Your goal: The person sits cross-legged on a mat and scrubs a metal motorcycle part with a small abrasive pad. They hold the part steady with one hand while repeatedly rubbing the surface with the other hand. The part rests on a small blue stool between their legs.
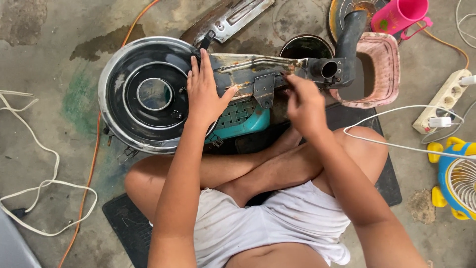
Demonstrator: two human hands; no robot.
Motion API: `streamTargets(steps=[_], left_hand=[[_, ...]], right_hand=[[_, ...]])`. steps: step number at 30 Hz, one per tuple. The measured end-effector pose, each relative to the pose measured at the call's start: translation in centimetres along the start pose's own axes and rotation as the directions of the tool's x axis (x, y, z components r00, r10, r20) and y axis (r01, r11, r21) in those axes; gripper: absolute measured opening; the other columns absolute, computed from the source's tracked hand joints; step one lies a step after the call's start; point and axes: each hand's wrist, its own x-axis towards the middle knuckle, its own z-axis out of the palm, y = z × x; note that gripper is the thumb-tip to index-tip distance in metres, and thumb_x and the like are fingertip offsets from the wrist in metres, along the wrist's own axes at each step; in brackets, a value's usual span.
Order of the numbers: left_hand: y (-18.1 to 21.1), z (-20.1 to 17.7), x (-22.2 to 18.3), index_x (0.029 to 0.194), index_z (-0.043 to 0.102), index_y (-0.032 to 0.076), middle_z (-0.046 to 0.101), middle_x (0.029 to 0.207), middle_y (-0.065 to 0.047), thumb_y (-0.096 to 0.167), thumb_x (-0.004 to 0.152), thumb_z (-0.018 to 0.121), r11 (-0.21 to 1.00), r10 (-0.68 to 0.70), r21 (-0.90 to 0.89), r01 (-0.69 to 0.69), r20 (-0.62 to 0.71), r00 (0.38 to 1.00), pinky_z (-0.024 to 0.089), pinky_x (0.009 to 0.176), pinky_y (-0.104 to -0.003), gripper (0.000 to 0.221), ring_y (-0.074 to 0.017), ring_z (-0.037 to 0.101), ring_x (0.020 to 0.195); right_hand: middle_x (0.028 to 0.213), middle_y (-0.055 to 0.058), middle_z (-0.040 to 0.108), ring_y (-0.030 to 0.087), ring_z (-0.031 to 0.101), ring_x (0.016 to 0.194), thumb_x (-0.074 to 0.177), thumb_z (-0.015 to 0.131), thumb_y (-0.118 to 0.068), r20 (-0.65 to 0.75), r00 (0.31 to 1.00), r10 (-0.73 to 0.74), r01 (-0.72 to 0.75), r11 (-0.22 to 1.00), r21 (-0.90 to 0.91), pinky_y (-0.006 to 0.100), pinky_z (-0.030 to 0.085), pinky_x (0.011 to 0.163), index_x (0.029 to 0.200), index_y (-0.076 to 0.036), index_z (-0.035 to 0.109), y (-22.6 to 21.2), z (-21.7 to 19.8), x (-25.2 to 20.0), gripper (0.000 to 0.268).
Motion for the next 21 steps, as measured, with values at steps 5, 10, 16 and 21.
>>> streamTargets(steps=[5, 10, 16, 21], left_hand=[[0.2, 0.2, -0.1, 0.164, -0.003, 0.004, 0.002, 0.175, -0.013, 0.047, 0.098, 0.075, 1.000, -0.008, 0.008, 0.008, 0.012, 1.000, 0.011, 0.129, -0.054, 0.111, -0.0387, 0.003, 0.161], [0.4, -0.2, 0.2, 0.163, -0.005, 0.004, 0.001, 0.174, -0.014, 0.051, 0.098, 0.074, 0.999, -0.021, 0.037, 0.020, 0.030, 0.999, 0.013, 0.127, -0.056, 0.113, -0.0397, 0.002, 0.160], [1.3, 0.0, 0.0, 0.163, -0.007, 0.004, -0.001, 0.174, -0.015, 0.055, 0.100, 0.070, 0.997, -0.069, 0.040, 0.068, 0.031, 0.997, 0.013, 0.127, -0.055, 0.112, -0.0409, 0.000, 0.160], [1.3, -0.7, -1.2, 0.165, 0.017, -0.002, 0.020, 0.169, -0.028, 0.037, 0.097, 0.079, 0.993, 0.073, -0.077, -0.084, -0.136, 0.988, 0.023, 0.122, -0.066, 0.100, -0.0521, 0.019, 0.154]], right_hand=[[0.110, 0.014, 0.065, 0.023, 0.063, 0.100, 0.091, 0.057, 0.012, -0.316, 0.934, 0.166, -0.068, 0.952, 0.300, 0.032, 0.051, 0.093, 0.115, -0.003, 0.063, 1.3, -5.9, 2.9, 0.029], [0.069, 0.017, 0.053, 0.032, 0.055, 0.039, 0.090, 0.047, 0.012, -0.483, 0.685, 0.545, -0.090, 0.722, 0.686, 0.039, 0.040, 0.031, 0.100, -0.005, 0.049, 9.8, -10.1, 5.3, 0.020], [0.069, 0.012, 0.063, 0.023, 0.069, 0.038, 0.083, 0.074, -0.005, -0.236, 0.476, 0.847, -0.694, 0.527, 0.490, 0.039, 0.054, 0.023, 0.091, -0.007, 0.061, 24.8, -8.4, 4.2, 0.015], [0.111, 0.027, 0.073, 0.042, 0.069, 0.110, 0.068, 0.078, -0.012, 0.132, 0.396, 0.909, -0.819, 0.414, -0.397, 0.052, 0.056, 0.093, 0.112, 0.003, 0.076, 25.3, -3.6, 1.8, 0.047]])
